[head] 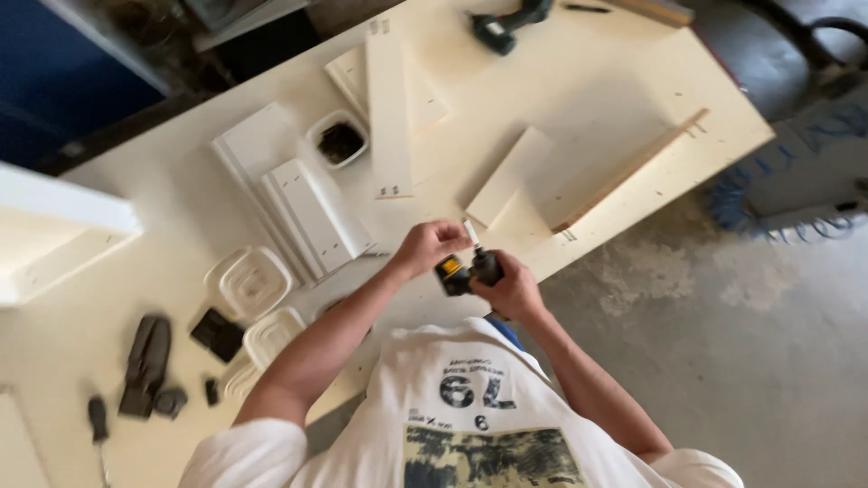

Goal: Assembling a wooden drawer or box using a power drill and screws on a workbench.

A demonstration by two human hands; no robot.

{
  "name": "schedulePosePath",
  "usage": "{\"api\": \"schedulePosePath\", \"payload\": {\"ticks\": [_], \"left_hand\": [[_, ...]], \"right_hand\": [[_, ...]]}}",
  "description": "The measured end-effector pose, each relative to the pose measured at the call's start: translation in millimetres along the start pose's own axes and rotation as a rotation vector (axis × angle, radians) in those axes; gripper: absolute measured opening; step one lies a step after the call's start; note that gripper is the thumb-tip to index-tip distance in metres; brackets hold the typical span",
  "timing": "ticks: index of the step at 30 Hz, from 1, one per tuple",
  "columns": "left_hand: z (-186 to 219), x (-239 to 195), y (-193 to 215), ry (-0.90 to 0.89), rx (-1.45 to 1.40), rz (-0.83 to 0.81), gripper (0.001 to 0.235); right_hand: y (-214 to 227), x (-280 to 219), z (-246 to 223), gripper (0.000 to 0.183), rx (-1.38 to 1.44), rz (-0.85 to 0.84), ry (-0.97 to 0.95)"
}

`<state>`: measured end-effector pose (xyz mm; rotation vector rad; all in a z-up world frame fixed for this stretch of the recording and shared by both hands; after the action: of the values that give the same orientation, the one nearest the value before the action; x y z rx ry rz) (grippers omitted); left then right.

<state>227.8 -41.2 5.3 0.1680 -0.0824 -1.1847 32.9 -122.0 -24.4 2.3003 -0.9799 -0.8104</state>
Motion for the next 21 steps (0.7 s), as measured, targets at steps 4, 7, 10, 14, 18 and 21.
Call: {"api": "schedulePosePath", "payload": {"ticks": [4, 7, 10, 14, 18, 21], "left_hand": [[-35.6, -4.9, 88.0, 0.158, 0.540, 0.283, 0.084], [-119.9, -35.4, 169.5, 0.545, 0.914, 0.598, 0.100], [-136.1, -57.4, 200.6, 0.650, 0.908, 0.643, 0.111], [-124.3, -51.5, 197.5, 0.776, 0.960, 0.425, 0.105], [-169.5, -52.2, 210.7, 0.753, 0.872, 0.641, 0.113], [-200.1, -62.5, 225.2, 0.575, 0.806, 0.854, 0.102]], "right_hand": [[-1.1, 15.3, 3.8, 0.067, -0.159, -0.035, -0.047], [-3.3, 17.9, 2.6, 0.067, -0.378, -0.071, -0.190], [-3.3, 16.3, -7.7, 0.063, -0.360, -0.071, -0.207], [-0.4, 7.4, -3.8, 0.059, -0.227, 0.019, -0.183], [5.6, -4.5, 10.9, 0.052, -0.144, 0.052, -0.205], [39.4, -27.4, 14.0, 0.056, 0.034, 0.070, -0.258]]}}
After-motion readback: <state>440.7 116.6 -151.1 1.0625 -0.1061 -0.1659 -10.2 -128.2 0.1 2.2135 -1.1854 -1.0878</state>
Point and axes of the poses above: each hand's wrist, its own x-axis towards the middle knuckle, its own y-axis out of the back of the hand, z = x × y, the point moved 5 cm from there along x, towards the middle knuckle, and after that the axes turned 11 degrees about -y, right-handed, at the moved point
